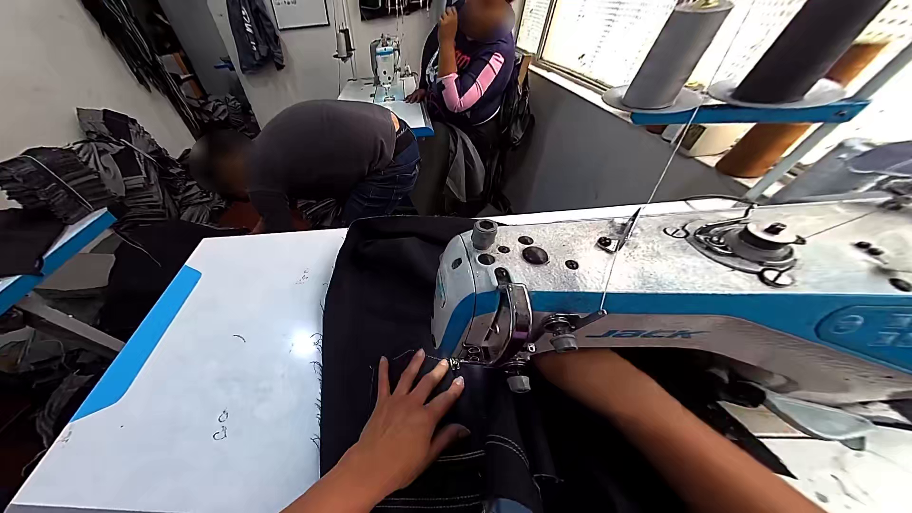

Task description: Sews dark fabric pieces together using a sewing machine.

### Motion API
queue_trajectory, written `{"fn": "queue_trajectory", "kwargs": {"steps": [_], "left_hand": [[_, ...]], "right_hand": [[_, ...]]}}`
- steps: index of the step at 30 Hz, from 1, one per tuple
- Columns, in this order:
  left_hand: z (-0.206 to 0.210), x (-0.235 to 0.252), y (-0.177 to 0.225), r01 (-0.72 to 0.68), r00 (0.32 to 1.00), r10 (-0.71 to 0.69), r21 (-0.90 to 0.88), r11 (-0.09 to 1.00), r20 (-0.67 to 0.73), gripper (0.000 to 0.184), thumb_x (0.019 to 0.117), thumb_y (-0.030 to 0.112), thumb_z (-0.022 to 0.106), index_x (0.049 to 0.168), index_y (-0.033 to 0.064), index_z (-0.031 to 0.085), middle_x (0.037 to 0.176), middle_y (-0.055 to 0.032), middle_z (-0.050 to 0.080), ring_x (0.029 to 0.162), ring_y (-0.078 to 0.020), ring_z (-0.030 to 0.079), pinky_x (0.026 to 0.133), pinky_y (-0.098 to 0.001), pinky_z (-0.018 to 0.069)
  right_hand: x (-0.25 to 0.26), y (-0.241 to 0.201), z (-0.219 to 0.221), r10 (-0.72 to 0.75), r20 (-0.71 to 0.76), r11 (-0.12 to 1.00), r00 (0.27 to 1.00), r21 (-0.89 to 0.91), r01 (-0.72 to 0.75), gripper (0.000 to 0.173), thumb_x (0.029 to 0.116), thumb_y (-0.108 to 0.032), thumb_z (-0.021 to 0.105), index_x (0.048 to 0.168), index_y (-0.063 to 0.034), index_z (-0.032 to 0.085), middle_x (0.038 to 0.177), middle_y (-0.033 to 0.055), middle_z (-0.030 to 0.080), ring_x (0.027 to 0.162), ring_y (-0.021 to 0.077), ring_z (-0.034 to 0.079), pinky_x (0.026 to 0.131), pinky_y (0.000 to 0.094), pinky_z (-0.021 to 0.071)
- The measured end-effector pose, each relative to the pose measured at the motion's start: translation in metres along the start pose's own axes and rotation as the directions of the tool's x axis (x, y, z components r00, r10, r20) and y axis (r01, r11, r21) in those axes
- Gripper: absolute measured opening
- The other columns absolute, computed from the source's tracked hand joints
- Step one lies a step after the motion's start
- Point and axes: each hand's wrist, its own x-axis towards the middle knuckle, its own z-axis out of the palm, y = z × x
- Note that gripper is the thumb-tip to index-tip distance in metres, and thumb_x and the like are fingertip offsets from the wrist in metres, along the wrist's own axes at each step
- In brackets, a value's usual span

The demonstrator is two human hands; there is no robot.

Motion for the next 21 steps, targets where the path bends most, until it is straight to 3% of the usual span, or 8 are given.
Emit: {"fn": "queue_trajectory", "kwargs": {"steps": [1, 2, 4, 6, 12, 15, 18, 21], "left_hand": [[0.006, -0.004, -0.003, -0.024, 0.999, 0.024, -0.003, 1.0, -0.03, 0.058, 0.1037, 0.059, 0.039, 0.154, 0.0302, 0.048, 0.163, -0.0019, 0.041, 0.155, -0.0374, 0.025, 0.113, -0.0811, 0.0096], [0.01, -0.006, -0.006, -0.043, 0.997, 0.043, -0.001, 0.999, -0.059, 0.06, 0.1034, 0.061, 0.037, 0.154, 0.0302, 0.047, 0.162, -0.0013, 0.041, 0.154, -0.0377, 0.027, 0.111, -0.0821, 0.0111], [0.016, -0.008, -0.01, -0.064, 0.993, 0.063, -0.003, 0.998, -0.103, 0.064, 0.1017, 0.064, 0.037, 0.154, 0.0291, 0.047, 0.16, -0.0012, 0.044, 0.153, -0.0376, 0.03, 0.111, -0.0823, 0.0133], [0.016, -0.007, -0.014, -0.075, 0.989, 0.075, 0.004, 0.997, -0.124, 0.069, 0.1003, 0.068, 0.037, 0.153, 0.0257, 0.048, 0.159, 0.0005, 0.046, 0.153, -0.0347, 0.03, 0.112, -0.0806, 0.0147], [0.016, -0.007, -0.019, -0.104, 0.988, 0.107, 0.028, 0.994, -0.112, 0.065, 0.102, 0.066, 0.035, 0.155, 0.0303, 0.046, 0.162, 0.0004, 0.042, 0.155, -0.0323, 0.025, 0.114, -0.0792, 0.0122], [0.016, -0.006, -0.02, -0.105, 0.99, 0.107, 0.029, 0.994, -0.091, 0.065, 0.1023, 0.066, 0.034, 0.156, 0.0311, 0.044, 0.164, 0.0007, 0.038, 0.157, -0.0311, 0.021, 0.115, -0.0785, 0.0095], [0.016, -0.006, -0.021, -0.116, 0.989, 0.118, 0.026, 0.993, -0.093, 0.064, 0.1024, 0.066, 0.035, 0.155, 0.0303, 0.045, 0.164, -0.0005, 0.039, 0.157, -0.0316, 0.022, 0.115, -0.0785, 0.0092], [0.014, -0.007, -0.022, -0.126, 0.987, 0.127, 0.017, 0.992, -0.102, 0.062, 0.1028, 0.065, 0.035, 0.155, 0.0321, 0.046, 0.163, -0.0017, 0.04, 0.156, -0.0327, 0.023, 0.115, -0.0789, 0.0097]], "right_hand": [[-0.017, 0.008, 0.026, -0.278, -0.295, 0.958, 0.914, -0.014, 0.287, 0.016, 0.0963, -0.002, 0.057, 0.096, 0.0033, 0.072, 0.093, 0.0225, 0.071, 0.091, 0.0397, 0.072, 0.078, 0.055, 0.058], [-0.032, 0.011, 0.044, -0.44, -0.429, 0.876, 0.789, -0.01, 0.483, 0.022, 0.0944, 0.001, 0.054, 0.105, -0.0014, 0.073, 0.105, 0.0165, 0.072, 0.102, 0.0345, 0.071, 0.086, 0.0488, 0.0599], [-0.074, 0.016, 0.062, -0.554, -0.381, 0.757, 0.741, 0.141, 0.638, 0.035, 0.1004, -0.004, 0.05, 0.133, -0.0046, 0.062, 0.143, 0.0166, 0.061, 0.138, 0.0385, 0.053, 0.109, 0.054, 0.0488], [-0.107, 0.037, 0.072, -0.548, -0.275, 0.77, 0.79, 0.204, 0.605, 0.043, 0.0988, -0.009, 0.057, 0.142, -0.0067, 0.056, 0.152, 0.016, 0.054, 0.143, 0.0419, 0.046, 0.105, 0.0603, 0.0472], [-0.127, 0.143, 0.05, -0.381, -0.17, 0.922, 0.909, -0.002, 0.387, 0.028, 0.0992, 0.004, 0.049, 0.117, -0.0013, 0.07, 0.132, 0.0177, 0.068, 0.118, 0.0436, 0.066, 0.09, 0.0632, 0.0514], [-0.136, 0.102, 0.011, -0.422, -0.188, 0.906, 0.887, -0.097, 0.411, 0.019, 0.0994, 0.003, 0.053, 0.099, 0.0039, 0.072, 0.109, 0.0244, 0.073, 0.102, 0.0435, 0.07, 0.085, 0.0577, 0.0534], [-0.129, 0.044, 0.018, -0.6, -0.266, 0.76, 0.754, 0.104, 0.641, 0.018, 0.1041, -0.006, 0.052, 0.11, -0.0011, 0.068, 0.125, 0.021, 0.07, 0.123, 0.0375, 0.064, 0.103, 0.0495, 0.0514], [-0.116, 0.026, 0.064, -0.649, -0.197, 0.735, 0.735, 0.087, 0.672, 0.025, 0.106, -0.019, 0.055, 0.117, -0.0004, 0.067, 0.118, 0.0216, 0.07, 0.114, 0.0368, 0.068, 0.092, 0.0451, 0.0569]]}}
